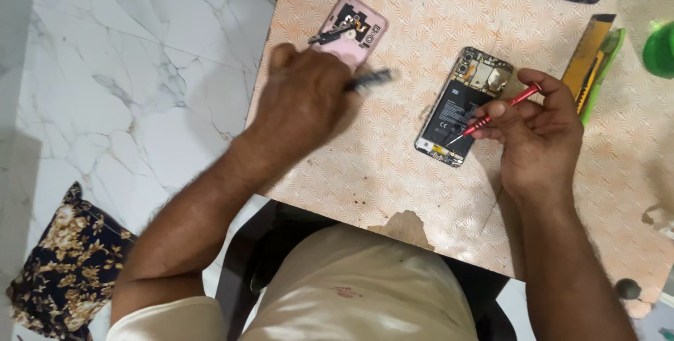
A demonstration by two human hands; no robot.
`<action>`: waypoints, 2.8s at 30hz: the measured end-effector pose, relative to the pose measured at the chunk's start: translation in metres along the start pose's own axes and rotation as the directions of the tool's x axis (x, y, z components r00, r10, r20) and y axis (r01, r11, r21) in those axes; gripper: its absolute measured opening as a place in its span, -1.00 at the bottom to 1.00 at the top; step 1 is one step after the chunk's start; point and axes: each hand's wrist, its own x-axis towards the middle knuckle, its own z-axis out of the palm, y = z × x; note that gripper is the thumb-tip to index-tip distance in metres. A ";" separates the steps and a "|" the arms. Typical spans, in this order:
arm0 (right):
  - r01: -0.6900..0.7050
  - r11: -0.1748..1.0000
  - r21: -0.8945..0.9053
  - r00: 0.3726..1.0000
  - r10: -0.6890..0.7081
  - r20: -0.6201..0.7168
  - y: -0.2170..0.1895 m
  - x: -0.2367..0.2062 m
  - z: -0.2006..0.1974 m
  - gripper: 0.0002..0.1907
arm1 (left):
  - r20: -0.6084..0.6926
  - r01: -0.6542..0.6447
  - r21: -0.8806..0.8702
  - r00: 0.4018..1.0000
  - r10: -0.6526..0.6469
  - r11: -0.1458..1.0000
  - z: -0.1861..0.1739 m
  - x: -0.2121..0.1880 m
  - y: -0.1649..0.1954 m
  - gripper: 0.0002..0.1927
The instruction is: The person uses a red screwdriver and a yellow plastic pry tool to work on the internal components of a disassembled smartphone. They pry at the battery and ribbon cable areas, then use the screwdriver to adjust connectors on the motherboard.
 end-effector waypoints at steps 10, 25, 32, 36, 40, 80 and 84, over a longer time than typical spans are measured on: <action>0.017 1.000 -0.017 1.000 -0.017 -0.001 0.008 -0.002 -0.004 -0.56 | 0.200 0.470 -0.618 0.870 -0.451 0.631 -0.014 -0.008 -0.017 -0.89; 0.086 0.995 -0.055 0.996 -0.085 0.020 -0.007 -0.012 0.005 -0.55 | -0.156 0.082 0.023 0.985 -0.077 0.996 -0.034 0.002 -0.018 -0.96; 0.232 0.962 0.142 0.972 -0.234 0.002 -0.007 -0.018 -0.026 -0.57 | -0.109 -0.034 0.264 0.992 0.065 0.964 -0.006 -0.003 -0.020 -0.87; 0.201 0.973 0.113 0.978 -0.194 -0.069 -0.012 -0.015 -0.033 -0.50 | -0.047 -0.112 0.299 0.990 0.132 0.948 -0.005 -0.003 -0.030 -0.88; 0.231 0.971 0.054 0.972 -0.229 -0.041 -0.023 -0.016 -0.033 -0.51 | -0.009 -0.150 0.344 0.987 0.163 0.927 -0.015 -0.011 -0.033 -0.78; 0.283 0.872 -0.399 0.956 -0.289 0.045 -0.029 -0.021 -0.046 -0.63 | 0.141 -0.017 -0.327 0.988 0.067 0.945 0.069 0.033 0.075 -0.80; 0.333 0.704 -0.627 0.941 -0.290 0.174 -0.035 -0.032 -0.032 -0.78 | 0.066 -0.048 -0.277 0.995 0.069 0.960 0.052 0.021 0.081 -0.82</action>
